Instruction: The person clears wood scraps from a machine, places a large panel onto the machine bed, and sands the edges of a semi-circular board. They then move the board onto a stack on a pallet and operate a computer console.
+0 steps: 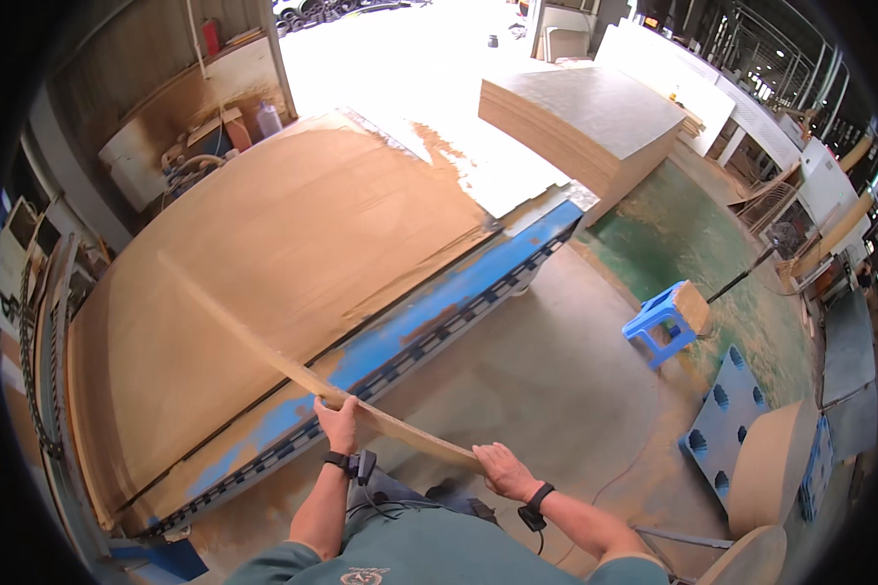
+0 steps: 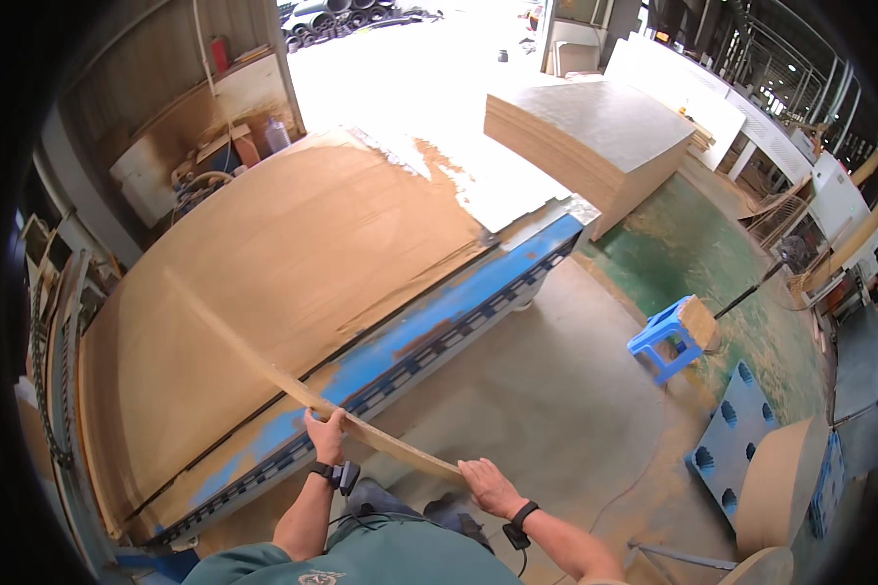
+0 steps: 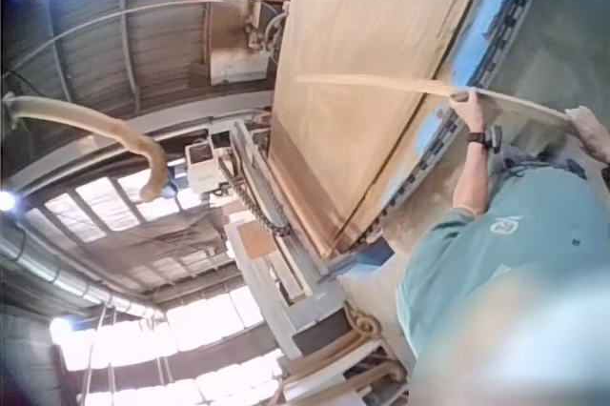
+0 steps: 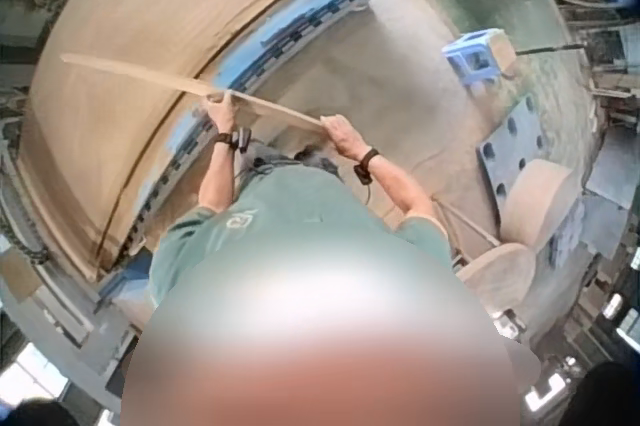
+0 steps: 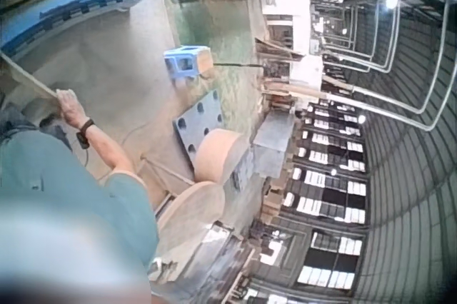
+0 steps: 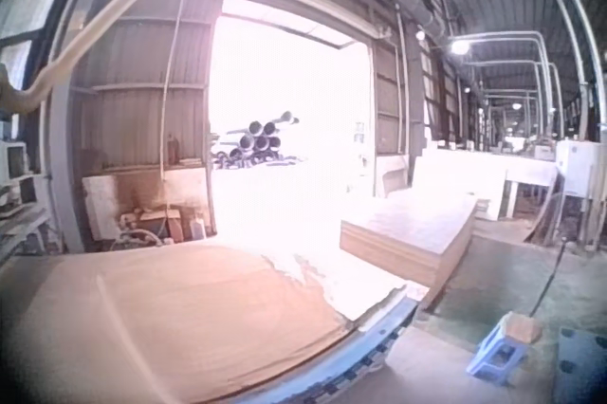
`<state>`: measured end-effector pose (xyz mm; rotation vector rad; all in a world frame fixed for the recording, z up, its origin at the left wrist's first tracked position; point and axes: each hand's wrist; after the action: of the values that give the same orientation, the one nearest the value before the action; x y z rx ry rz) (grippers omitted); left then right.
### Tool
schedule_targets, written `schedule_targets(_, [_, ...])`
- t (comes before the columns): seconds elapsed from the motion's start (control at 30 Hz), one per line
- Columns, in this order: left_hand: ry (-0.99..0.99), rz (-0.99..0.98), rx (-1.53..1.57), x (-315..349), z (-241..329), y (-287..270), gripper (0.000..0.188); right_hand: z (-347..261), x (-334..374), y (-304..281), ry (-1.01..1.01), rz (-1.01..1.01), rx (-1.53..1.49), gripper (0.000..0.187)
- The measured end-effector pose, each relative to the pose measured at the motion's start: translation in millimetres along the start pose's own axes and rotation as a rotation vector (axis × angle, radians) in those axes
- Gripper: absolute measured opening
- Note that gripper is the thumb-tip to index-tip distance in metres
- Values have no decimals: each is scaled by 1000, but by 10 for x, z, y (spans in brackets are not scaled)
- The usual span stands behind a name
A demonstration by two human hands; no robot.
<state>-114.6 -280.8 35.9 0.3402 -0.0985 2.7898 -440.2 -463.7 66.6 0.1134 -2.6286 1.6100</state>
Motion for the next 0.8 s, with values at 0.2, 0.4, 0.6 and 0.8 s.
schedule_targets(0.2, [83,-102,-257,-183,-77,1383,81,555,650,-278,167,46,-56,71])
schedule_targets(0.4, [195,-190,-318,-539,148,2859,79,1372,825,-546,307,68,-18,75])
schedule_targets(0.6, [182,-346,-406,-1166,477,4577,81,2316,777,-1248,532,111,-6,81])
schedule_targets(0.8, [187,-503,-449,-1613,656,6127,82,3118,791,-1867,651,159,4,80])
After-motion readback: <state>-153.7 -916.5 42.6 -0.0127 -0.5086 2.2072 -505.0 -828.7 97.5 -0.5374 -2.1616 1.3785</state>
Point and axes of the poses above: each hand's wrist, its own x-axis away from the middle knuckle, its own y-axis out of the palm, z = x × y, and after that the axes turned 14 degrees about -z, right-handed
